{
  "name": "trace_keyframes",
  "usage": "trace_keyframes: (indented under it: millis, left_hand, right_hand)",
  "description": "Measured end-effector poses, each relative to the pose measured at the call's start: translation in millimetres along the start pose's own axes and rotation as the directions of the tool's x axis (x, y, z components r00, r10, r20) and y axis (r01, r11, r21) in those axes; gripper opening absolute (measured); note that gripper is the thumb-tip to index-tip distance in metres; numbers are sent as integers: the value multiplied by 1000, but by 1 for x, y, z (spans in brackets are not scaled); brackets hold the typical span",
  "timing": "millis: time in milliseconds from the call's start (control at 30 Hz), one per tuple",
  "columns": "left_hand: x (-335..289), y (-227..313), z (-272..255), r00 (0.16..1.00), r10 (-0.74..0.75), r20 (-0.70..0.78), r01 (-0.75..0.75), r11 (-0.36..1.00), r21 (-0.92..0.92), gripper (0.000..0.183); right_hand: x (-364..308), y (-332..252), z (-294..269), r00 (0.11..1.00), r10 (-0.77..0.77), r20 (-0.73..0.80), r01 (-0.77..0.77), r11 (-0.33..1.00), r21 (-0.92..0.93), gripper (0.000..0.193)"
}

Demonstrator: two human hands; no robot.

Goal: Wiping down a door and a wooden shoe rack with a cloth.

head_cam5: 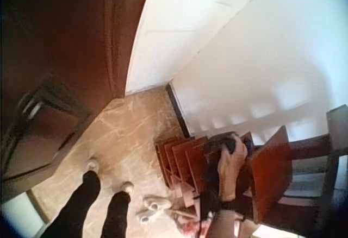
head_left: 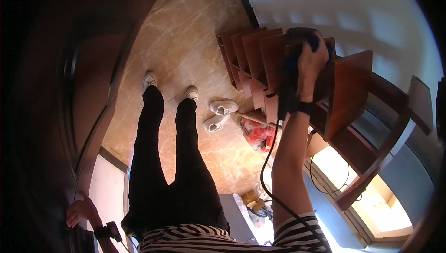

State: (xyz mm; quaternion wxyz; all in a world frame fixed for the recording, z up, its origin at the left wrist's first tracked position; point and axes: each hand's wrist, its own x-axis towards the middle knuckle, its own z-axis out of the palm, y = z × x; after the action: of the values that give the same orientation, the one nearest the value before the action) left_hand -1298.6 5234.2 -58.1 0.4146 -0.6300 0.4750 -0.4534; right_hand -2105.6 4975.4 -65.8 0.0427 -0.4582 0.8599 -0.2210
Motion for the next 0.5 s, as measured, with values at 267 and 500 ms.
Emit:
trace_keyframes:
  millis: [267, 500]
  left_hand:
    - [4, -4, -1, 995, 79, 61, -84, 994, 73, 104]
    - [-4, -6, 2, 967, 177, 182, -206, 967, 153, 102]
  right_hand:
    - [-63, -9, 8, 961, -276, 17, 276, 951, -141, 52]
    - [-129, -67, 9, 907, 6, 422, -244, 823, 513, 44]
